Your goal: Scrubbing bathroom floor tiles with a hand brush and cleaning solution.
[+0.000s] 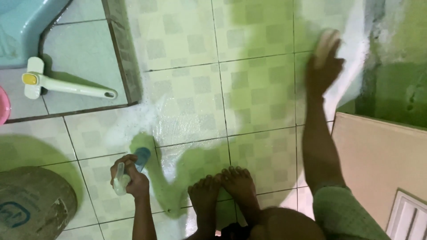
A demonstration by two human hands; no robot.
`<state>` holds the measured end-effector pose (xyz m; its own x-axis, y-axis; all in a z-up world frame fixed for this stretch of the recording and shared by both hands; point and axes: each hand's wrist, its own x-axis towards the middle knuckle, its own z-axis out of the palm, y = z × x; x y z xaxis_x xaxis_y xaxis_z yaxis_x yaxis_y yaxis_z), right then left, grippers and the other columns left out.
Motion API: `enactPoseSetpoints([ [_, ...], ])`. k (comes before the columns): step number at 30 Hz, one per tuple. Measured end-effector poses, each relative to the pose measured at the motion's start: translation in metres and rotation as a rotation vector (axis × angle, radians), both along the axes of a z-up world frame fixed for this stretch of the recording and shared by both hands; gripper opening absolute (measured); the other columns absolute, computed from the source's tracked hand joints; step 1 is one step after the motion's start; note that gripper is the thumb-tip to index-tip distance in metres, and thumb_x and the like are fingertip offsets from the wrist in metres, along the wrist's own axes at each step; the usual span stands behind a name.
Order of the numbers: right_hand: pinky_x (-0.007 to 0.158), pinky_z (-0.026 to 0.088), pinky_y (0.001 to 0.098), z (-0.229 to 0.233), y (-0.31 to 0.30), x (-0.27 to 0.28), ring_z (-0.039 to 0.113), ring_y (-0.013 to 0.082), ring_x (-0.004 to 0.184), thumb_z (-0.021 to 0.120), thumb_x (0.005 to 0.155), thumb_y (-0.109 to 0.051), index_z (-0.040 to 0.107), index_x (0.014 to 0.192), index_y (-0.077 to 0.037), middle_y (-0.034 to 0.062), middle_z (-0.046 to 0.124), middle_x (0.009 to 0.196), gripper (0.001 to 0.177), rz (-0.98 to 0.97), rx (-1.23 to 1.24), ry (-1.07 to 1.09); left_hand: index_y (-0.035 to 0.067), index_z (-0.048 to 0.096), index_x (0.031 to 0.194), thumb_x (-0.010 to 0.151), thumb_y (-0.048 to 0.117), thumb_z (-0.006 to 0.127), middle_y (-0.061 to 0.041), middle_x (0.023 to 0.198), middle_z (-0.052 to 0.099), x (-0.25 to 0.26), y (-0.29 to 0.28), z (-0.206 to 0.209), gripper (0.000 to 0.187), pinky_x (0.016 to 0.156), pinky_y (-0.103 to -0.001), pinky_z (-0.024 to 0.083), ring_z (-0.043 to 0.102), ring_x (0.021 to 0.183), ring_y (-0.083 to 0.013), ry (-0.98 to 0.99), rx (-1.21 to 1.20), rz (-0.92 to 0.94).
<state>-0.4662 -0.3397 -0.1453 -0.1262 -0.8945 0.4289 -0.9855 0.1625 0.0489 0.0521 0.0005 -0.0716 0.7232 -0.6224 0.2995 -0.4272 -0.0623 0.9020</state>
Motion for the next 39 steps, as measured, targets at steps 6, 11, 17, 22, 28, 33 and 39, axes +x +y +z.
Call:
enactPoseSetpoints([
  [6, 0.089, 0.051, 0.0523, -0.112, 0.052, 0.196, 0.062, 0.0406, 0.118, 0.063, 0.093, -0.062, 0.052, 0.149, -0.013, 0.0269, 0.062, 0.131, 0.075, 0.323, 0.359, 0.098, -0.002, 0.060, 0.093, 0.106, -0.004, 0.054, -0.014, 0.080, 0.065, 0.013, 0.009, -0.012, 0.014, 0.078, -0.040, 0.051, 0.068, 0.078, -0.0264, -0.103, 0.018, -0.100],
  [11, 0.074, 0.051, 0.0416, -0.012, 0.199, 0.330, 0.056, 0.0302, 0.092, 0.062, 0.092, -0.030, 0.052, 0.148, -0.016, 0.0171, 0.056, 0.107, 0.058, 1.032, 0.200, -0.180, -0.003, 0.062, 0.086, 0.103, -0.005, 0.057, -0.018, 0.082, 0.067, 0.012, 0.008, -0.014, 0.018, 0.080, -0.041, 0.050, 0.068, 0.077, -0.0278, -0.099, -0.020, -0.069],
  [17, 0.058, 0.039, 0.0286, 0.134, 0.179, 0.273, 0.044, 0.0120, 0.063, 0.046, 0.098, -0.008, 0.052, 0.143, -0.023, 0.0061, 0.064, 0.119, 0.048, 1.201, 0.684, -0.626, -0.004, 0.060, 0.089, 0.100, -0.010, 0.054, -0.016, 0.084, 0.066, -0.002, 0.000, 0.003, 0.014, 0.077, -0.040, 0.051, 0.064, 0.075, -0.0250, -0.051, 0.016, -0.031],
  [22, 0.041, 0.027, 0.0377, 0.027, 0.167, 0.064, 0.040, 0.0150, 0.040, 0.055, 0.083, -0.020, 0.043, 0.052, -0.018, -0.0012, 0.039, 0.044, 0.033, 0.304, 0.705, -0.103, -0.008, 0.054, 0.095, 0.099, -0.015, 0.050, -0.021, 0.089, 0.065, -0.004, -0.003, 0.005, 0.009, 0.078, -0.045, 0.055, 0.064, 0.080, -0.0327, -0.048, 0.033, -0.012],
  [28, 0.062, 0.037, 0.0171, -0.001, 0.055, -0.071, 0.040, 0.0065, 0.078, 0.057, 0.111, -0.029, 0.015, 0.177, -0.026, 0.0088, 0.003, 0.171, 0.078, -0.205, 0.254, 0.666, -0.008, 0.054, 0.096, 0.096, -0.015, 0.048, -0.021, 0.087, 0.063, -0.002, 0.000, -0.002, 0.010, 0.077, -0.045, 0.055, 0.062, 0.075, -0.0306, 0.028, -0.006, 0.014],
  [33, 0.052, 0.049, 0.0238, -0.017, -0.021, 0.009, 0.055, 0.0148, 0.073, 0.057, 0.105, -0.035, 0.023, 0.161, -0.021, 0.0111, 0.063, 0.094, 0.067, -0.140, 0.163, 0.030, -0.010, 0.054, 0.092, 0.098, -0.016, 0.048, -0.022, 0.083, 0.064, -0.006, -0.005, 0.006, 0.010, 0.076, -0.045, 0.054, 0.061, 0.072, -0.0306, -0.063, -0.009, -0.008],
  [39, 0.068, 0.046, 0.0393, 0.023, 0.074, 0.256, 0.051, 0.0169, 0.066, 0.059, 0.087, -0.016, 0.049, 0.141, -0.012, 0.0004, 0.054, 0.072, 0.054, 0.657, 0.382, -0.254, -0.005, 0.052, 0.098, 0.101, -0.012, 0.048, -0.020, 0.089, 0.064, -0.007, -0.001, 0.007, 0.008, 0.082, -0.043, 0.053, 0.063, 0.081, -0.0297, 0.020, 0.051, 0.018],
])
